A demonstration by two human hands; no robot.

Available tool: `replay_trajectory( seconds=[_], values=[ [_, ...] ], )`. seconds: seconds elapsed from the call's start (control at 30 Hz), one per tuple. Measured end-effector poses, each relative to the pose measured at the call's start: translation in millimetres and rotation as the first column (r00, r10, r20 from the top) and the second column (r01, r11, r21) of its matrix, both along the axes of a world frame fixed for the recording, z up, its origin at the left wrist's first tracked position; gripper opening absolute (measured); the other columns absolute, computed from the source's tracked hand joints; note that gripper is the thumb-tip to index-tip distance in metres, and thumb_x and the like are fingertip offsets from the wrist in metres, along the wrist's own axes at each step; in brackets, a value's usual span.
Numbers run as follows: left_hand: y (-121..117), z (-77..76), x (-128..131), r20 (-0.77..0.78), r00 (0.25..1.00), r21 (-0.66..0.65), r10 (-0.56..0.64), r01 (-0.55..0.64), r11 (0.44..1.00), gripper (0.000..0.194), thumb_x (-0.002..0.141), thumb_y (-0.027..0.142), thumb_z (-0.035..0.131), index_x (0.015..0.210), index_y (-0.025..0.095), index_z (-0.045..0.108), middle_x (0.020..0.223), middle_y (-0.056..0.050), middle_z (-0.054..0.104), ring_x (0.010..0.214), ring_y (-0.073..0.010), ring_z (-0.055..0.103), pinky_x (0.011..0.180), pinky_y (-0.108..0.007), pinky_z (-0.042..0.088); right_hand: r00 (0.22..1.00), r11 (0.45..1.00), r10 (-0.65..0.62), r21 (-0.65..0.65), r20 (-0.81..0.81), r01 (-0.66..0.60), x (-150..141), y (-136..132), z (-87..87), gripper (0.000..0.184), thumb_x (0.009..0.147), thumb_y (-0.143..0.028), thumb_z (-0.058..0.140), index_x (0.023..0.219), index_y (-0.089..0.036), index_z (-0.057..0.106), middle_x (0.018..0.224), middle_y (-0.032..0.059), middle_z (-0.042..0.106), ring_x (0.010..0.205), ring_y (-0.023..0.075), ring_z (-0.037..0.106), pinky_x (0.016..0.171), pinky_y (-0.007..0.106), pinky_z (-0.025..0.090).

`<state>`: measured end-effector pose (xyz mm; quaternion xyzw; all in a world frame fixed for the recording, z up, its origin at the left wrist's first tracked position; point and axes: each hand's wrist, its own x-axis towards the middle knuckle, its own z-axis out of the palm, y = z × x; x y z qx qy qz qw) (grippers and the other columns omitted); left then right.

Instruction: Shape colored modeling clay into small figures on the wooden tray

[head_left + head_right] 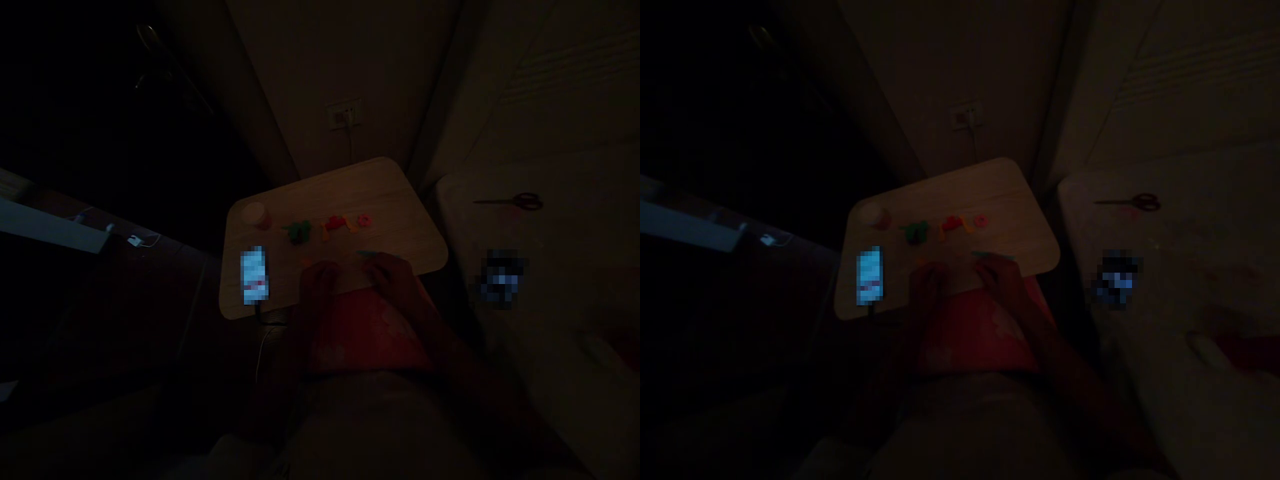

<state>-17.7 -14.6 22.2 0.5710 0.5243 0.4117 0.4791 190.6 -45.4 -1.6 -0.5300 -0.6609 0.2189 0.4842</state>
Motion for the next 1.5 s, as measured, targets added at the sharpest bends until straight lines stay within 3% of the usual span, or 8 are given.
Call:
replay_trajectory(
  seconds=[0.13,0.4,0.57,0.73,0.87,1.07,1.33,1.5],
  values=[
    [3,0.4,1,0.009,1.0,0.065,0.015,-0.016,0.998,0.024,0.087,0.04,0.068,0.088,0.018,0.079,0.068,-0.001,0.062,0.065,-0.0139,0.052,0.059,-0.024,0.041,1.0,1.0,-0.005,0.004,-0.014,0.005,0,-1,2.2,0.021,0.1,-0.031,0.057,0.104,-0.023,0.075,0.101,0.0091,0.079,0.091,0.0245,0.074,0.082,0.039,0.059],
    [3,0.0,0,0.059,0.998,0.115,-0.005,-0.001,0.993,0.038,0.093,0.054,0.066,0.105,0.02,0.078,0.078,-0.002,0.065,0.073,-0.0154,0.057,0.069,-0.026,0.047,1.0,0.999,0.015,0.037,-0.015,-0.015,-1,-2,12.3,0.026,0.103,-0.03,0.051,0.115,-0.022,0.072,0.105,0.0108,0.075,0.096,0.0246,0.07,0.084,0.04,0.056],
    [4,3.5,1,0.047,0.999,0.161,-0.027,0.019,0.987,0.041,0.092,0.058,0.066,0.096,0.019,0.079,0.077,-0.002,0.063,0.073,-0.0159,0.056,0.071,-0.027,0.047,1.0,0.999,0.022,0.024,-0.004,-0.022,-1,-1,10.8,0.021,0.101,-0.032,0.054,0.107,-0.023,0.072,0.095,0.0091,0.074,0.088,0.0241,0.069,0.079,0.039,0.055],
    [3,1.4,3,0.078,0.997,0.086,0.011,-0.017,0.996,0.043,0.088,0.058,0.07,0.105,0.019,0.074,0.077,-0.001,0.065,0.069,-0.0146,0.058,0.066,-0.026,0.047,0.999,0.999,-0.024,-0.039,-0.034,0.023,-2,-3,8.8,0.027,0.101,-0.033,0.053,0.12,-0.022,0.068,0.105,0.01,0.076,0.088,0.0233,0.071,0.079,0.037,0.056],
    [2,-2.1,3,0.097,0.995,0.056,0.031,-0.036,0.998,0.04,0.084,0.057,0.075,0.093,0.018,0.072,0.08,-0.003,0.071,0.074,-0.0155,0.064,0.069,-0.026,0.051,0.998,0.997,-0.05,-0.063,-0.037,0.048,-1,-3,6.7,0.021,0.099,-0.034,0.056,0.109,-0.021,0.07,0.097,0.0089,0.077,0.082,0.0225,0.071,0.076,0.036,0.057],
    [1,0.1,2,0.057,0.998,0.049,0.007,-0.01,0.999,0.031,0.084,0.048,0.076,0.088,0.017,0.076,0.082,-0.005,0.076,0.077,-0.0178,0.068,0.071,-0.028,0.053,1.0,1.0,-0.015,-0.016,-0.018,0.015,0,-1,3.4,0.022,0.101,-0.034,0.056,0.108,-0.023,0.074,0.106,0.0101,0.079,0.096,0.0252,0.074,0.086,0.04,0.059],
    [1,3.3,1,-0.012,0.999,0.087,-0.038,0.039,0.995,0.03,0.091,0.044,0.067,0.078,0.017,0.075,0.072,-0.003,0.072,0.07,-0.0163,0.064,0.069,-0.027,0.051,1.0,1.0,-0.008,-0.021,0.008,0.008,1,-1,2.2,0.022,0.1,-0.029,0.056,0.1,-0.022,0.077,0.099,0.0097,0.08,0.088,0.0244,0.075,0.081,0.038,0.059],
    [1,0.5,1,-0.006,0.999,0.086,-0.039,0.039,0.995,0.019,0.083,0.036,0.075,0.077,0.018,0.077,0.078,-0.004,0.076,0.076,-0.0181,0.069,0.075,-0.029,0.055,1.0,0.998,-0.024,-0.06,0.001,0.024,1,-2,0.4,0.018,0.095,-0.029,0.062,0.094,-0.021,0.078,0.093,0.0082,0.081,0.083,0.0238,0.075,0.078,0.035,0.058]
  ],
)
